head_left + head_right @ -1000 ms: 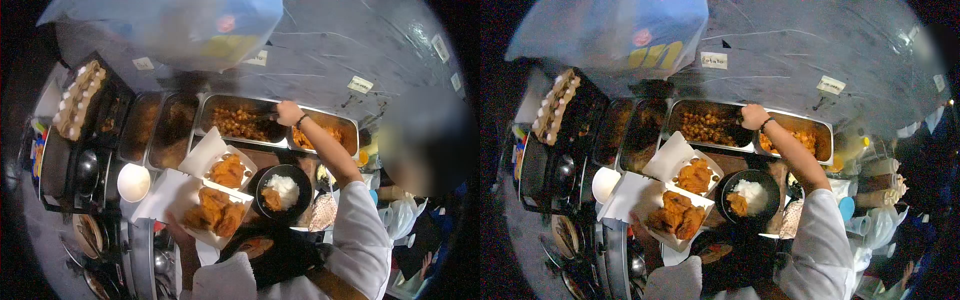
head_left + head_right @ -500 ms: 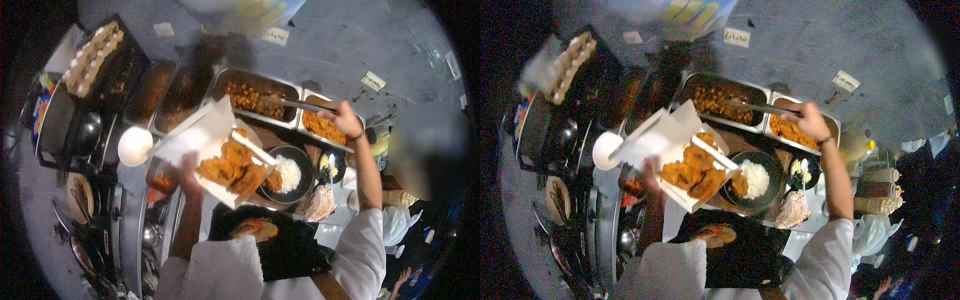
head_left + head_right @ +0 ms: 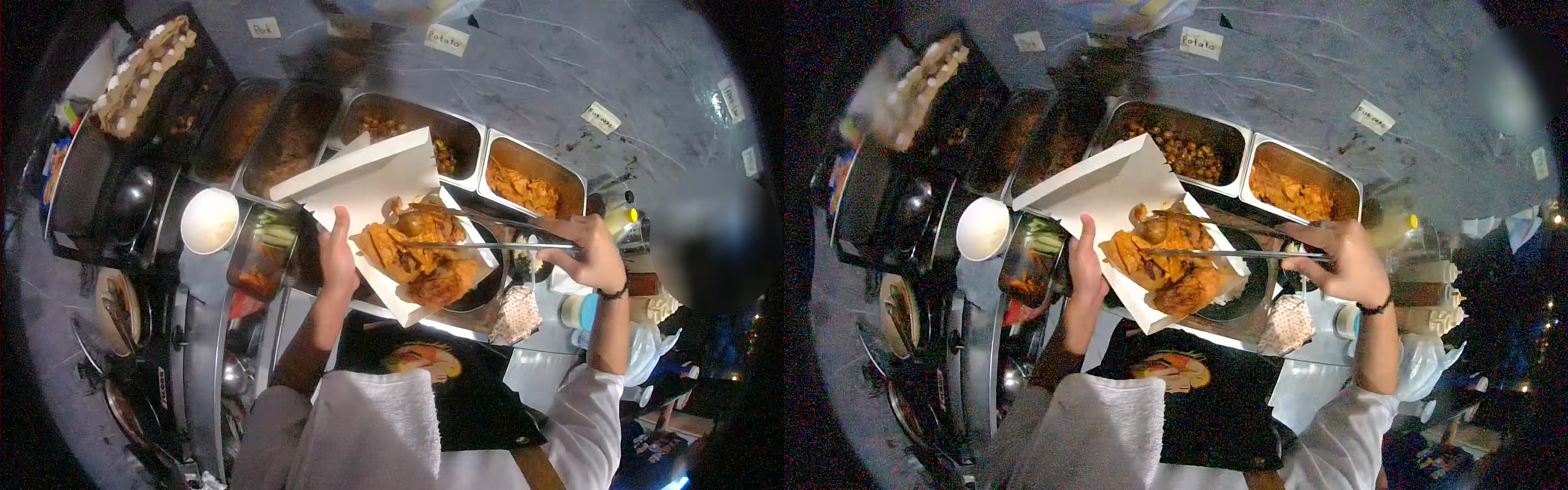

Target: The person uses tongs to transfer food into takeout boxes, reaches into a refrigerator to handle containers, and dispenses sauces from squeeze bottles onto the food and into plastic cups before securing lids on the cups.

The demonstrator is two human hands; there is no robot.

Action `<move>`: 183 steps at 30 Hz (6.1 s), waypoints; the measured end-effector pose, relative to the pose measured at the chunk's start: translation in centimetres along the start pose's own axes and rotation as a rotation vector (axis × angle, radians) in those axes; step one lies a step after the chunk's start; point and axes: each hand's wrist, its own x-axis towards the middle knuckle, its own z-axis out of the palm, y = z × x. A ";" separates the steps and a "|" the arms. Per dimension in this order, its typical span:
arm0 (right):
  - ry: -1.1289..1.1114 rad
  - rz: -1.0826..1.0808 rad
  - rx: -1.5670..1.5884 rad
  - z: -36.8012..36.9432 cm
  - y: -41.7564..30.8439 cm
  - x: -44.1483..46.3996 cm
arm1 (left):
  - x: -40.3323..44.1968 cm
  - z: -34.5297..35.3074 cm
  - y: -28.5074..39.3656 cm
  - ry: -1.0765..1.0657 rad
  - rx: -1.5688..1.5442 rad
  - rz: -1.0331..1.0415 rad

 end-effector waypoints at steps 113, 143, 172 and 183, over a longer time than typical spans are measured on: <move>0.559 0.999 0.008 8.0 -19.6 -25.7 | -6.0 8.6 -7.7 -0.598 0.175 -0.461; 1.030 1.523 0.768 25.2 -18.9 -57.5 | -29.4 11.0 -34.3 -1.569 0.955 -0.478; 0.250 0.492 -0.071 28.0 2.1 13.7 | 5.7 -16.0 -4.2 -0.438 0.527 -0.440; 0.218 0.539 -0.044 27.8 2.1 15.7 | 4.3 -13.9 -3.7 -0.323 0.692 -0.289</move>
